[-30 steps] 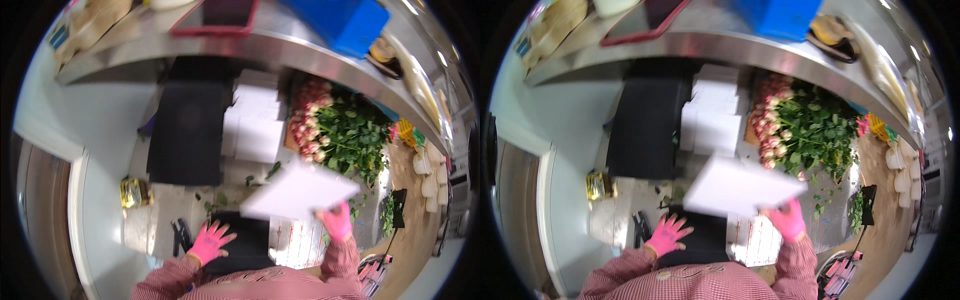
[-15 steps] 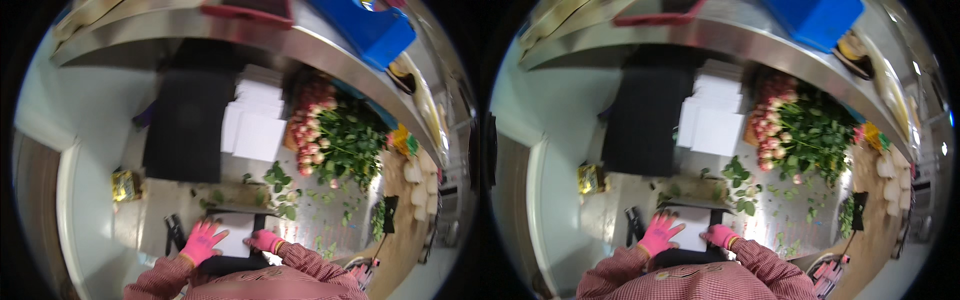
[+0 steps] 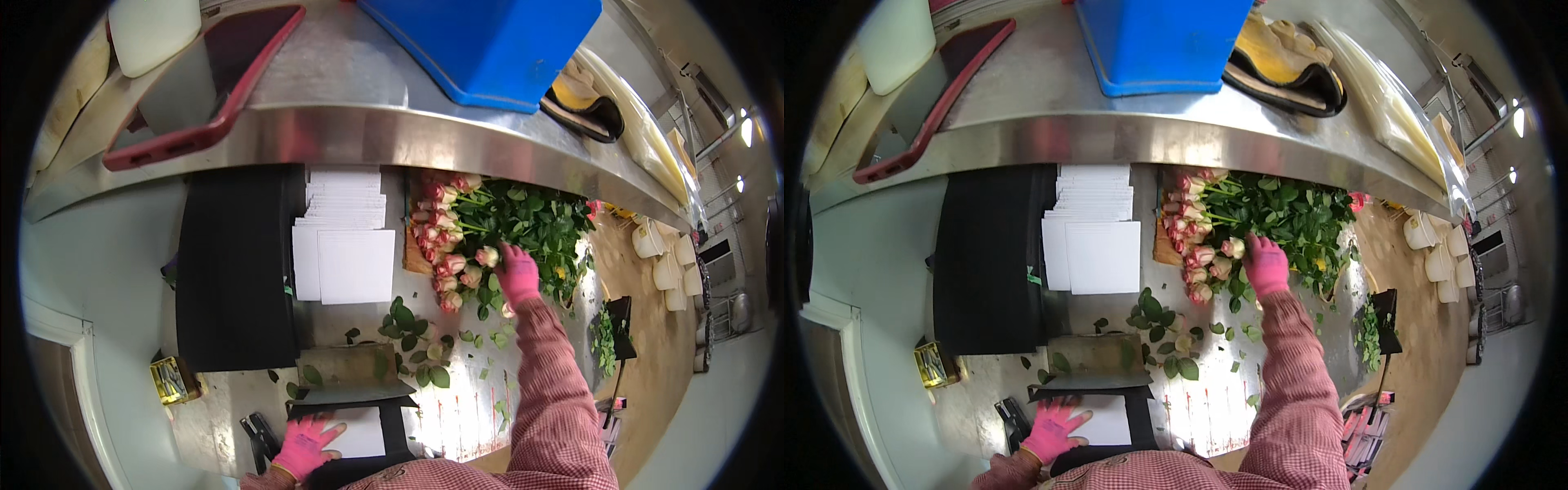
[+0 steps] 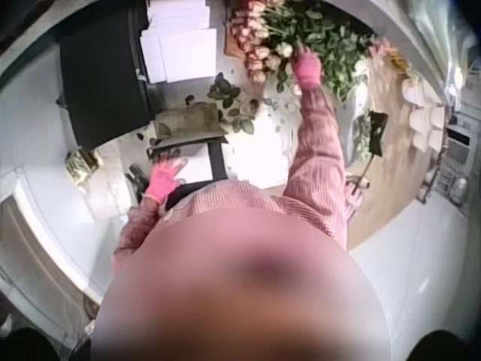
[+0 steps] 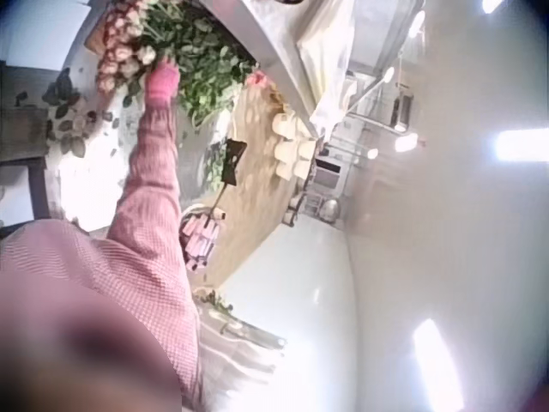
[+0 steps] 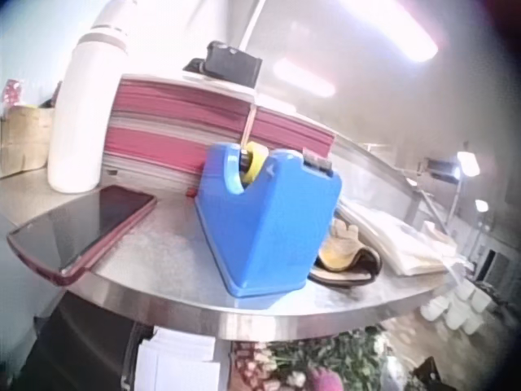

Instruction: The person arranges pink roses into small black boxes lined with white paper. They use a stapler to secure the boxes and then wrap the bundles in clear plastic film. The finished packages are stacked on the floor.

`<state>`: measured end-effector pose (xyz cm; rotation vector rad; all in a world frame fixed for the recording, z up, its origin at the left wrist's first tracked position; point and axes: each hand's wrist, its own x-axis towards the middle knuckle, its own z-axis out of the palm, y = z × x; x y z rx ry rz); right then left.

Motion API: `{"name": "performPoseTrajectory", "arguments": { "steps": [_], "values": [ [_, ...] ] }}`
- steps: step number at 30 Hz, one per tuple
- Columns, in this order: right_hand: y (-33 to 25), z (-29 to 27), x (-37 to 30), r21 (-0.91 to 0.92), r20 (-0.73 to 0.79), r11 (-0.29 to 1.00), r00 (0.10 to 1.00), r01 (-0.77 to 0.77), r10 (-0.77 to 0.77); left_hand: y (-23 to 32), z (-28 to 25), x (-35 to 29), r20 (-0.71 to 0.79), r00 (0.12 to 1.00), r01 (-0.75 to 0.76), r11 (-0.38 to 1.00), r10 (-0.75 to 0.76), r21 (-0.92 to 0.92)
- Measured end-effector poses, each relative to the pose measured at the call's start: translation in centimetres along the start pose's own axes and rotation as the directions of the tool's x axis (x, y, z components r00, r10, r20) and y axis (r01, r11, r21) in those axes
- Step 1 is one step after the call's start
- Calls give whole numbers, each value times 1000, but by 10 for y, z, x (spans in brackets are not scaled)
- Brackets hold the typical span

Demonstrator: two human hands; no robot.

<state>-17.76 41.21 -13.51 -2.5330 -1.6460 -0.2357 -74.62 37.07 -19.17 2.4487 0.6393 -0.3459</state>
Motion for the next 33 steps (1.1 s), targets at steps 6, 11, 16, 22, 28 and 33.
{"name": "performPoseTrajectory", "arguments": {
  "steps": [6, 11, 16, 22, 28, 33],
  "values": [
    [39, -170, -86, -295, -197, 953, 973, 62, -124, 0, -4, 12, -75, 993, -87, 996, 87, -7],
    [-138, -177, -145, 389, 466, 792, 642, 470, -609, 0, -10, 6, -114, 991, -65, 997, 70, 52],
    [-240, -10, -243, 770, 330, 494, 411, 402, -850, 3, -18, 8, -212, 968, -120, 990, 133, 76],
    [-264, 10, -258, 758, 437, 526, 299, 386, -848, -6, -3, 5, -244, 961, -133, 991, 131, 9],
    [-242, 0, -248, 813, 524, 570, 279, 118, -805, 11, -28, 7, -11, 1000, -20, 977, 18, -213],
    [-94, -42, -68, -75, 739, 971, 667, 226, -98, 12, -12, 2, 7, 998, 64, 944, -65, -323]
  ]
}}
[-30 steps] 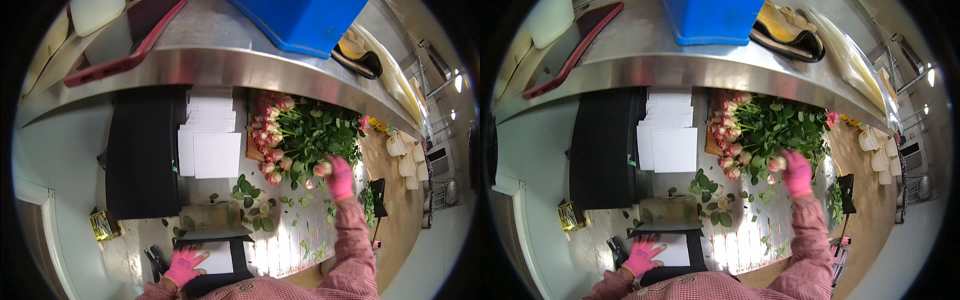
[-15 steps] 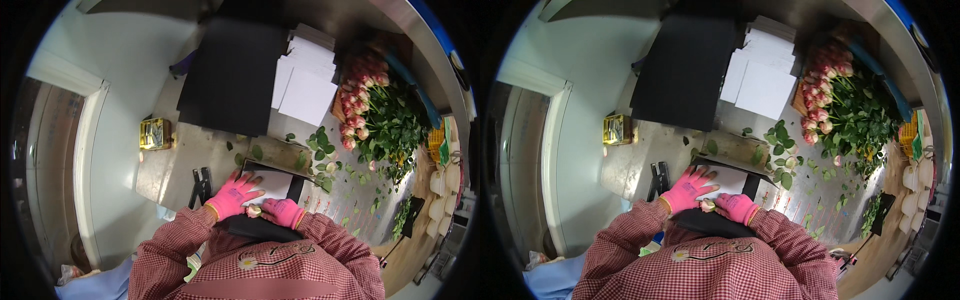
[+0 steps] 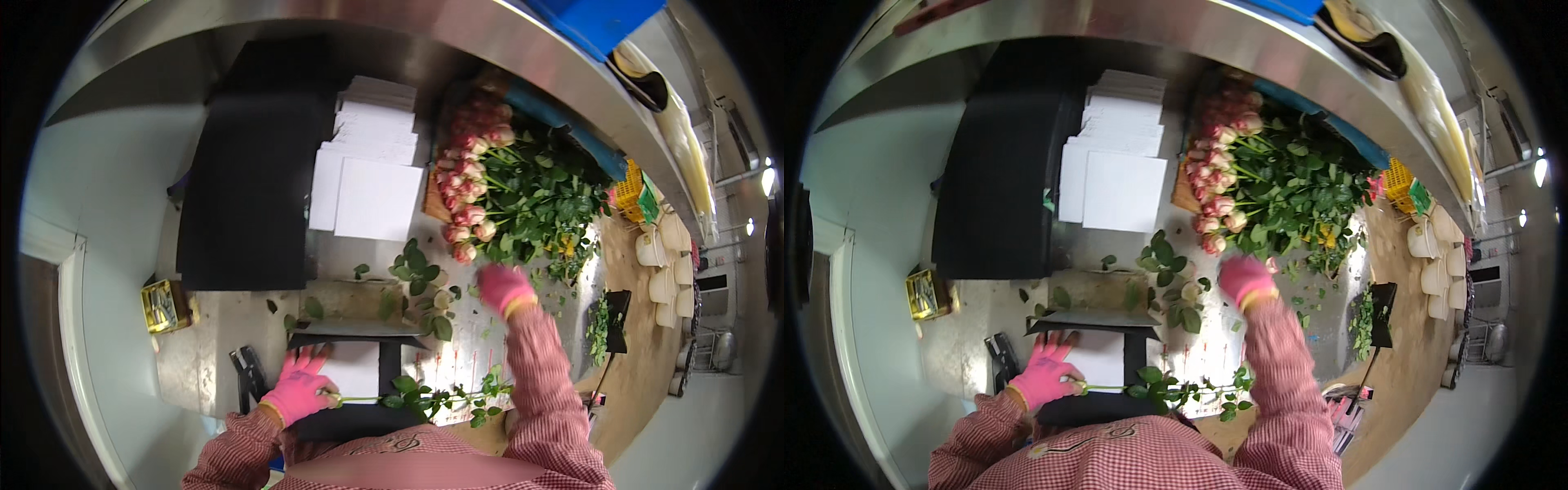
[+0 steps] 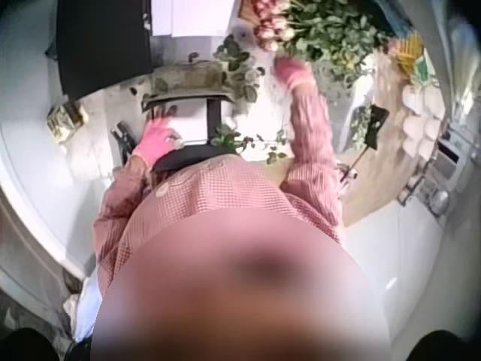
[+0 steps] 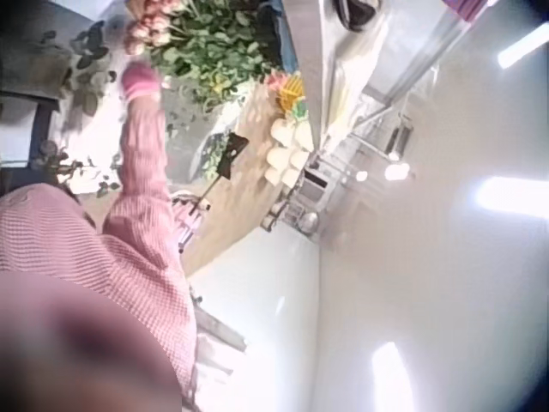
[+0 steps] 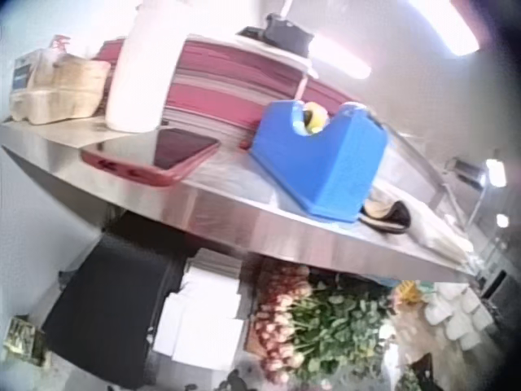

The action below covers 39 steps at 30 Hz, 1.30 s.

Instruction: The person arranges pink roses into small black boxes lined with white paper. They use a stapler to secure the boxes and then wrap the bundles in clear plastic film. The finished packages are stacked on the floor.

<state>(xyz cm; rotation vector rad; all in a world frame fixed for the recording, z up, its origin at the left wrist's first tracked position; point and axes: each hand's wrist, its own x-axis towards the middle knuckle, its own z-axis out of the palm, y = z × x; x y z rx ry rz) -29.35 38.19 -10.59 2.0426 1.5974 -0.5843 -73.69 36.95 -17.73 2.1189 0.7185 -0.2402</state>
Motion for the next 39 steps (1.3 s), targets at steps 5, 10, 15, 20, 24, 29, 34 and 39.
{"name": "performPoseTrajectory", "arguments": {
  "steps": [5, 10, 15, 20, 24, 29, 34, 39],
  "values": [
    [107, 32, 101, 98, -344, 965, 901, -245, 264, 0, -4, 8, 11, 998, -59, 994, 58, 91],
    [117, 2, 79, -275, -758, 938, 648, -212, -76, -5, 0, 2, 81, 996, 35, 999, -34, -2],
    [106, -4, 98, -245, -518, 963, 855, -115, -29, 2, -8, 8, 98, 995, 11, 1000, -9, -22],
    [90, -1, 112, -168, -672, 961, 739, -218, 50, -7, 5, 2, 51, 998, 36, 999, -35, -14],
    [97, -55, 121, -82, -729, 981, 682, -174, 60, 2, -6, 13, 110, 994, 14, 994, -26, 109],
    [69, -47, 129, -102, -542, 955, 820, -279, 181, -3, -1, 3, 42, 998, 37, 998, -39, 47],
    [139, -32, 19, -257, -706, 955, 704, -150, -79, -3, 3, 8, 67, 995, 71, 997, -71, -5],
    [120, 48, 86, -396, -533, 918, 807, 28, -255, -2, 5, 2, 22, 1000, 7, 987, -10, 159]
  ]
}}
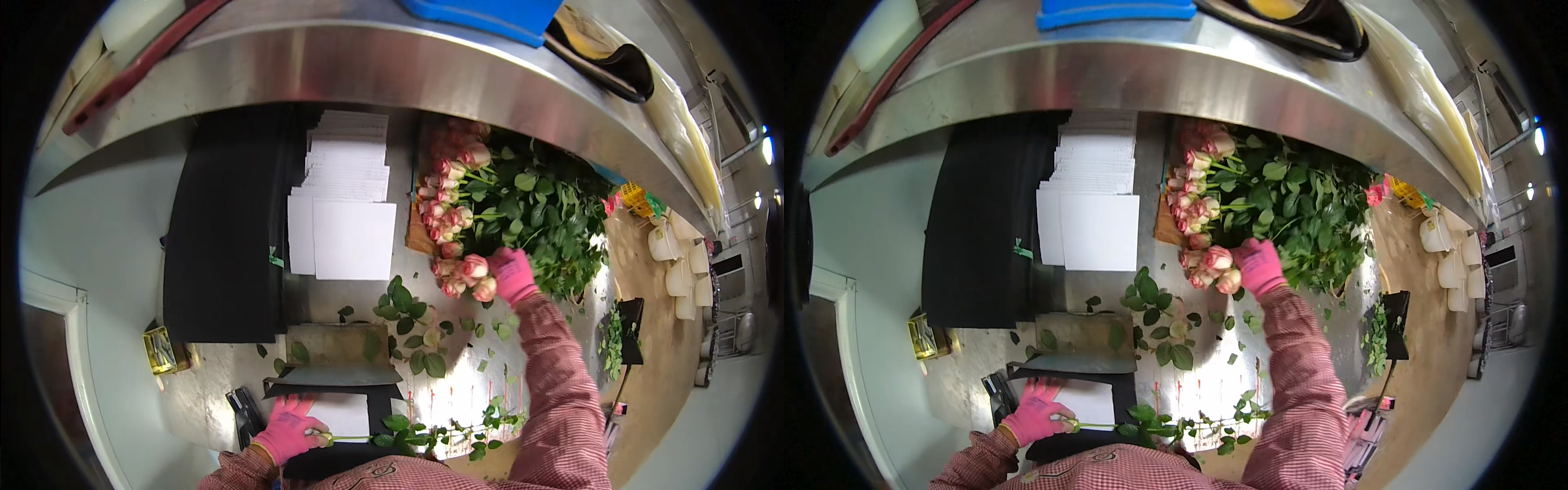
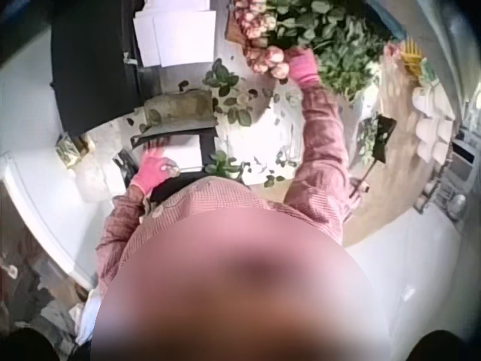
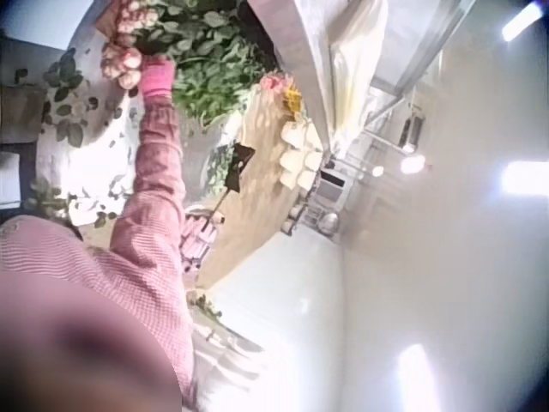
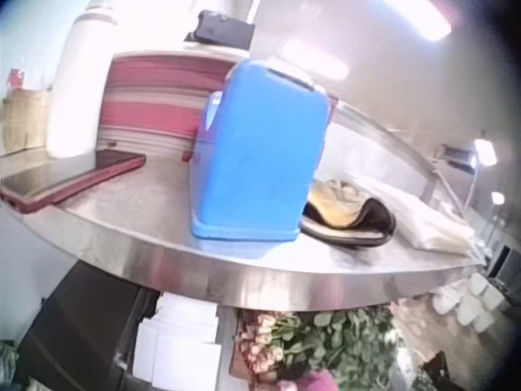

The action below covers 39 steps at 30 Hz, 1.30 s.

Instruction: The person arranges pink roses into small black boxes lined with white paper. They use a stapler to secure the boxes and then wrap the bundles in clear plastic film. The finished packages are stacked on the floor.

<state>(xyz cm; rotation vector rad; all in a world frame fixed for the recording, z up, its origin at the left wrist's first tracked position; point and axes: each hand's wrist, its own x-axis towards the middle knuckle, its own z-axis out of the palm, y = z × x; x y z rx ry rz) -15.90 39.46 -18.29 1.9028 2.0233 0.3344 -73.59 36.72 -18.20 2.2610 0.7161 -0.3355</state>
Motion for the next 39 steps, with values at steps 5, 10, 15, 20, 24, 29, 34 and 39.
{"name": "performPoseTrajectory", "arguments": {
  "steps": [5, 10, 15, 20, 24, 29, 34, 39],
  "values": [
    [-21, 43, 39, 304, 257, 938, 963, -164, 85, -9, 1, 6, 32, 998, -46, 998, 48, -41],
    [-11, -39, 21, 603, 162, 702, 920, -378, 357, -1, -6, 0, 73, 997, 10, 1000, -8, -27],
    [53, -201, -88, 817, -251, 530, 688, -227, 681, 6, -11, 7, -12, 997, -77, 997, 76, -20],
    [14, -339, -145, 685, -235, 708, 867, -173, 440, 11, -26, 13, -37, 990, -134, 991, 133, -22],
    [-122, -332, -98, 620, -86, 637, 847, 458, -525, -2, -13, -12, -144, 984, -110, 994, 109, 8],
    [-302, -96, -92, 988, 36, -103, 820, -114, -571, -12, 6, 1, -273, 944, -170, 981, 188, 88],
    [-330, -46, -97, 948, 204, 315, 830, -36, -519, -15, 21, -2, -388, 912, -164, 986, 136, -40],
    [-329, -57, -100, 883, 219, 456, 764, 109, -607, -16, 19, 0, -351, 925, -165, 986, 146, -23]
  ]
}}
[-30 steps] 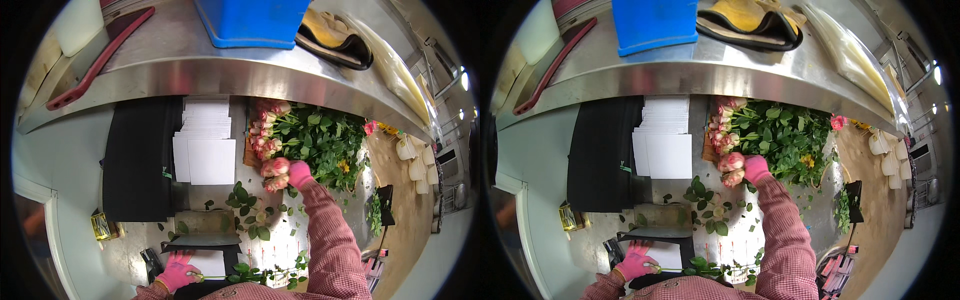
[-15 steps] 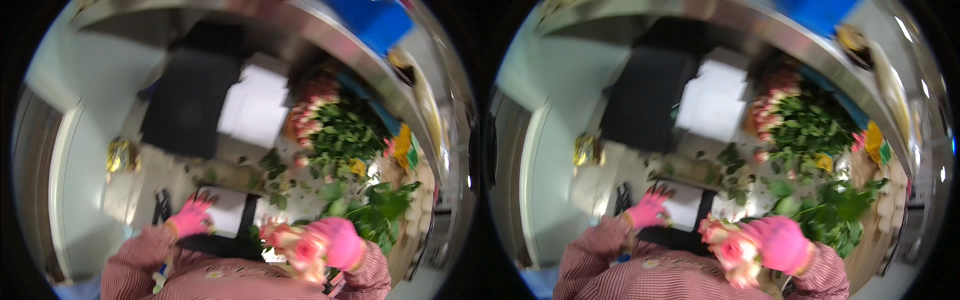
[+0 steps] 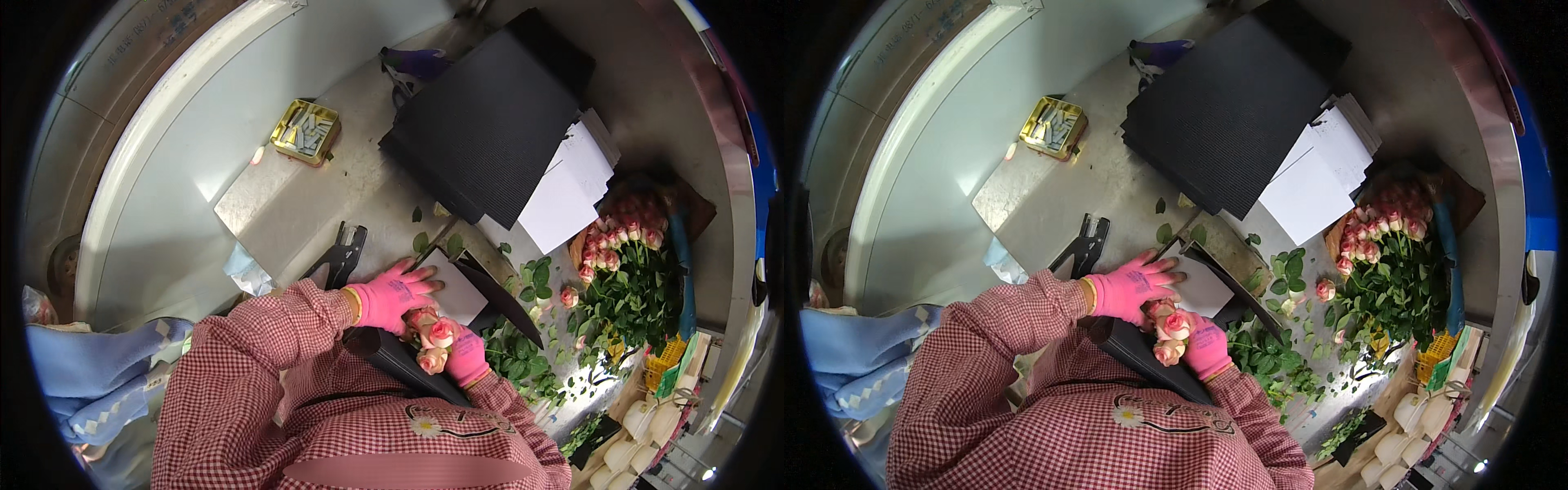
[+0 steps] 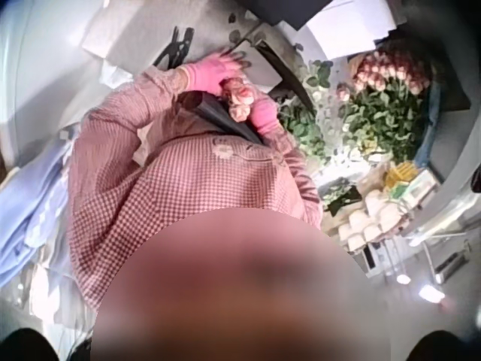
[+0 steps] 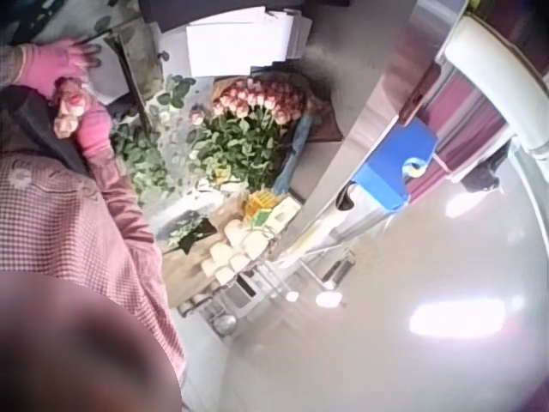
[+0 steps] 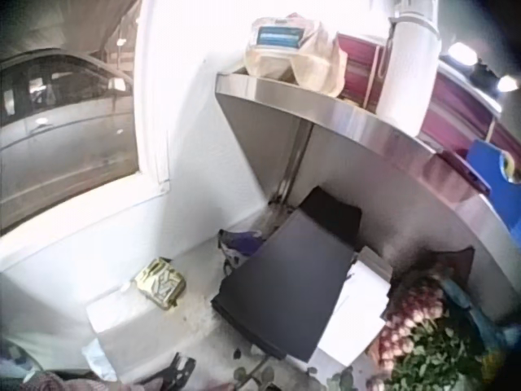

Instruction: The person arranges pink roses into small black boxes lined with white paper. They use a stapler to secure the boxes and then wrap the bundles in clear plastic film. The finished packages are stacked on the floor.

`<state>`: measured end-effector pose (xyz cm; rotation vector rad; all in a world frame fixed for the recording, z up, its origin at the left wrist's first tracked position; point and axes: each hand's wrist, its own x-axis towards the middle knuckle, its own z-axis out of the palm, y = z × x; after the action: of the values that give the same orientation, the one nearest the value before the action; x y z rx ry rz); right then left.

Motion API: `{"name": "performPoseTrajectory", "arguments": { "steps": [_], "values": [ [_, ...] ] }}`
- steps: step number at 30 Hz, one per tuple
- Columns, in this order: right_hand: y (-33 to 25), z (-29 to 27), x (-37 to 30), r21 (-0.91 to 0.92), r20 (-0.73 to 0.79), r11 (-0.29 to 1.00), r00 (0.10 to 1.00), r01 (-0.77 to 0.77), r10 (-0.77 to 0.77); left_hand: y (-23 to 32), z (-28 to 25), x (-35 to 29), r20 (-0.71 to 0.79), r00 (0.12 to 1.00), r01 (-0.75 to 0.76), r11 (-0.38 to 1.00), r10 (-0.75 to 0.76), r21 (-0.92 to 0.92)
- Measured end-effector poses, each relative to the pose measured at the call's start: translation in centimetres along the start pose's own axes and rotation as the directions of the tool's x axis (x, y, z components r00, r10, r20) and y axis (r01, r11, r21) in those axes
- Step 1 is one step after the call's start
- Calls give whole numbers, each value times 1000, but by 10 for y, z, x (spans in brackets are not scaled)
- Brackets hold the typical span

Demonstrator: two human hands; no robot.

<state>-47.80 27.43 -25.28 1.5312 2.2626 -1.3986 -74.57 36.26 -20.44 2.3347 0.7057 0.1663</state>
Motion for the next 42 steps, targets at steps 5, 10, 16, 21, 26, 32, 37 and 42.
{"name": "performPoseTrajectory", "arguments": {
  "steps": [5, 10, 16, 21, 26, 32, 37, 42],
  "values": [
    [-71, -51, -14, -81, -150, 996, 988, -44, 31, -1, 5, 1, -36, 999, 26, 999, -25, 20],
    [-52, -46, -8, -195, -417, 979, 898, 65, -143, 3, 6, 7, -78, 987, 138, 990, -137, 8],
    [-43, -28, 3, -231, -481, 971, 861, 60, -168, 4, 14, 5, -214, 960, 170, 983, -180, -63],
    [-51, -52, -5, -233, -460, 972, 875, 43, -149, 1, 4, 3, -85, 992, 102, 994, -98, 43],
    [-43, -72, 4, -194, -567, 981, 816, 6, -117, 4, 8, 1, -218, 974, 73, 996, -59, 57],
    [-44, -84, 13, 240, -315, 962, 948, 131, -50, 6, 5, 2, -252, 964, 111, 990, -84, 92],
    [-47, -81, 8, -118, -455, 993, 889, 1, -55, 10, 6, 1, -257, 963, 107, 989, -79, 97],
    [-34, -66, 22, -291, -584, 955, 802, -63, -126, 13, 1, 2, -273, 960, 85, 995, -68, 50]
  ]
}}
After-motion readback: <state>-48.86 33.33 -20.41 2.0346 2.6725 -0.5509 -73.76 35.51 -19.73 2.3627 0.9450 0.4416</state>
